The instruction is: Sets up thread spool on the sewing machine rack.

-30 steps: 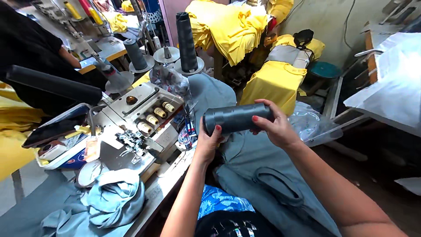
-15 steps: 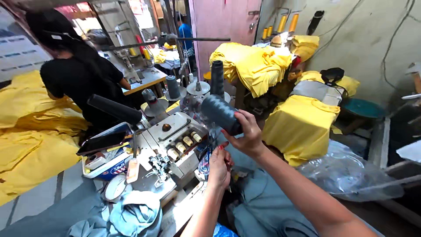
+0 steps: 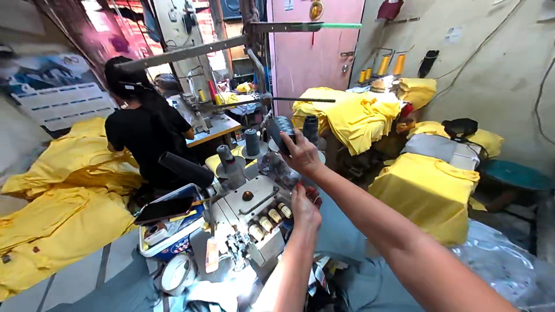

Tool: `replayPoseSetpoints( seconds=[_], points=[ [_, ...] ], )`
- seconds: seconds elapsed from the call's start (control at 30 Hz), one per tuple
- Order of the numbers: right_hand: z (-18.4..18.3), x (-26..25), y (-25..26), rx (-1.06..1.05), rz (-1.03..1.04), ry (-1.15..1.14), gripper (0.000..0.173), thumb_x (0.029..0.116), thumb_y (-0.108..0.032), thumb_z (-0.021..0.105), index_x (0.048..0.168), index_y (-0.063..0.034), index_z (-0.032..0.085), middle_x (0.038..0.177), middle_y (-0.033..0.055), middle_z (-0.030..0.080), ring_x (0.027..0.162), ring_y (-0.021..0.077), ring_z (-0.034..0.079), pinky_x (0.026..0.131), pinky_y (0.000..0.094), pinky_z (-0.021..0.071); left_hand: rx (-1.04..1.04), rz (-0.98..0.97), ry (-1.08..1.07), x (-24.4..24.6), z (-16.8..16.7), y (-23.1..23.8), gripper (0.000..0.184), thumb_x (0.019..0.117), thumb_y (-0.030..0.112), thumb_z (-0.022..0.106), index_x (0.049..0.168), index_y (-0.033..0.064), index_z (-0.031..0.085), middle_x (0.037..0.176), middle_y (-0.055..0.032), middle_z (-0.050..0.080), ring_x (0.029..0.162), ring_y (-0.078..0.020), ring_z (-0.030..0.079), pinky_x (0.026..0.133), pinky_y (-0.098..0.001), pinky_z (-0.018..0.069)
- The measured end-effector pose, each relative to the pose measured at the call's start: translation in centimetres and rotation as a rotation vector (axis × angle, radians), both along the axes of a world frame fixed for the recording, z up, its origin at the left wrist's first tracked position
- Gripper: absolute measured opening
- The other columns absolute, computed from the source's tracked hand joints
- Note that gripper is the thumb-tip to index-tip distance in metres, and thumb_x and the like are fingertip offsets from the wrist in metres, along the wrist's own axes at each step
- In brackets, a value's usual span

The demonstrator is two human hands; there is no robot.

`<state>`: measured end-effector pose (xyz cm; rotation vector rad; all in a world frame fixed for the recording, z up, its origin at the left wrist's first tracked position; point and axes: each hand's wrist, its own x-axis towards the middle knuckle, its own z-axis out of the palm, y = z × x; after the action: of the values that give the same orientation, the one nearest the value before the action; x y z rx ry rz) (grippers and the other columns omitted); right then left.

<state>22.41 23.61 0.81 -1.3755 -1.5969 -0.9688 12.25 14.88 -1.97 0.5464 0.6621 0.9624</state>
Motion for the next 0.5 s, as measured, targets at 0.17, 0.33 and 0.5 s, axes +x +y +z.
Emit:
replayPoseSetpoints(
  seconds=[0.17, 0.33, 0.5],
  points=[
    [7.7, 0.6, 3.4, -0.369, -0.167, 0.204, 0.064, 0.0875, -0.026, 0.075, 0.145, -0.0047, 0.055, 0.124, 0.0344, 0.059, 0.096, 0.0494, 0.067, 0.074, 0.0590, 0.0551, -0.030, 0.051, -0.068, 3.3, 1.9, 3.3, 0.022, 0.1127, 0.021, 0.035, 0.124, 0.0090, 0.050, 0.078, -0.0004, 0.053, 0.061, -0.0093, 0.054, 0.054, -0.0230, 0.0460],
    [14.0, 1.4, 7.7, -0.826, -0.321, 0.452, 0.069, 0.0907, -0.034, 0.074, 0.150, -0.0090, 0.048, 0.135, 0.0332, 0.053, 0.112, 0.0504, 0.061, 0.087, 0.0652, 0.0498, -0.050, 0.090, -0.071, 5.3, 4.5, 6.1, 0.023, 0.1128, 0.019, 0.034, 0.126, 0.0076, 0.048, 0.081, -0.0008, 0.050, 0.065, -0.0097, 0.052, 0.058, -0.0240, 0.0455],
    [14.9, 2.2, 10.1, -1.034, -0.344, 0.571, 0.047, 0.0983, -0.029, 0.062, 0.136, -0.0013, 0.057, 0.126, 0.0306, 0.063, 0.119, 0.0485, 0.060, 0.090, 0.0672, 0.0467, -0.064, 0.129, -0.042, 6.3, 5.9, 7.2, 0.025, 0.1131, 0.018, 0.033, 0.129, 0.0045, 0.048, 0.084, -0.0017, 0.051, 0.066, -0.0080, 0.054, 0.059, -0.0215, 0.0468]
  ],
)
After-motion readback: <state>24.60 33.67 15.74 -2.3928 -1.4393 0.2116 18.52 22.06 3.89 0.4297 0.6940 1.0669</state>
